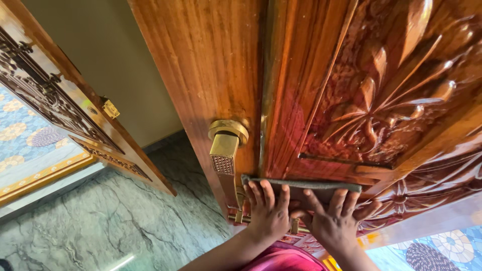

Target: The person wipes the surface of a wooden door with a cloth. They focus on the area around the handle and the carved details, moving the cloth back and forth repeatedly.

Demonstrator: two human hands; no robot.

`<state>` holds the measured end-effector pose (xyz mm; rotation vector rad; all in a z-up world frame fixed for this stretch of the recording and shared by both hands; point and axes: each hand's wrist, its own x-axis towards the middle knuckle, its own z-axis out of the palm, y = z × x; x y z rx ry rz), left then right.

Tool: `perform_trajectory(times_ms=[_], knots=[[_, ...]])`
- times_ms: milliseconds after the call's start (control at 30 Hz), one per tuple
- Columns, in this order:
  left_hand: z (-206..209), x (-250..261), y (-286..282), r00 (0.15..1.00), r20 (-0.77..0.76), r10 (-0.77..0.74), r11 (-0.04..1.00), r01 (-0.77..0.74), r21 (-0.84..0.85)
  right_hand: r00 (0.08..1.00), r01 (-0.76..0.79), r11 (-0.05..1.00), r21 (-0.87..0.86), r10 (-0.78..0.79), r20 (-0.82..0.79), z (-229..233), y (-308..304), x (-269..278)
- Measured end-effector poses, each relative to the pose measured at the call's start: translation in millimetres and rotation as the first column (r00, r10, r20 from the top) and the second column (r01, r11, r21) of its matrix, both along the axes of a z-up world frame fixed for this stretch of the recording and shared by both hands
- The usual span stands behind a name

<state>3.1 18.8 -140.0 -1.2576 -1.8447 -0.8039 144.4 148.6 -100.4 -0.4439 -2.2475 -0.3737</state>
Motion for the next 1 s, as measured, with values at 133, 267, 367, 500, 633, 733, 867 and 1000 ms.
perform_trajectory(times_ms=[133, 267, 367, 500, 633, 733, 867, 1000], knots=[[-21.7, 13.9, -11.0, 0.999, -0.010, -0.031, 0.996, 0.030, -0.085, 1.000, -0.020, 0.998, -0.052, 0.020, 0.001, -53.8, 0.9, 11.0], [20.3, 10.5, -2.0, 0.981, -0.189, 0.045, 0.998, -0.054, -0.043, 0.998, 0.040, 0.997, 0.059, -0.036, -0.059, -37.9, 13.4, 16.0], [80.7, 9.0, 6.9, 0.953, -0.288, 0.097, 0.995, -0.095, 0.020, 0.990, 0.038, 0.999, -0.007, -0.038, -0.138, 17.8, 21.7, 18.9], [147.3, 17.1, 16.5, 0.934, -0.301, 0.195, 0.981, -0.180, 0.077, 0.973, 0.074, 0.997, -0.028, -0.078, -0.215, 87.2, 19.8, 18.3], [136.1, 16.7, 23.6, 0.951, -0.259, 0.171, 0.985, -0.161, 0.059, 0.973, 0.048, 0.999, -0.009, -0.049, -0.226, 80.9, 26.9, 17.5], [84.2, 16.6, 26.8, 0.967, -0.226, 0.113, 0.994, -0.110, 0.027, 0.986, 0.046, 0.999, 0.005, -0.045, -0.161, 27.5, 35.5, 22.1], [14.0, 23.9, 35.7, 0.971, -0.221, 0.091, 0.995, -0.095, -0.008, 0.995, 0.031, 0.999, -0.037, -0.034, -0.094, -58.7, 48.5, 36.8], [-1.4, 35.8, 43.8, 0.962, -0.254, 0.100, 0.991, -0.118, -0.056, 0.987, -0.106, 0.984, -0.145, 0.086, -0.135, -93.1, 61.5, 45.6]])
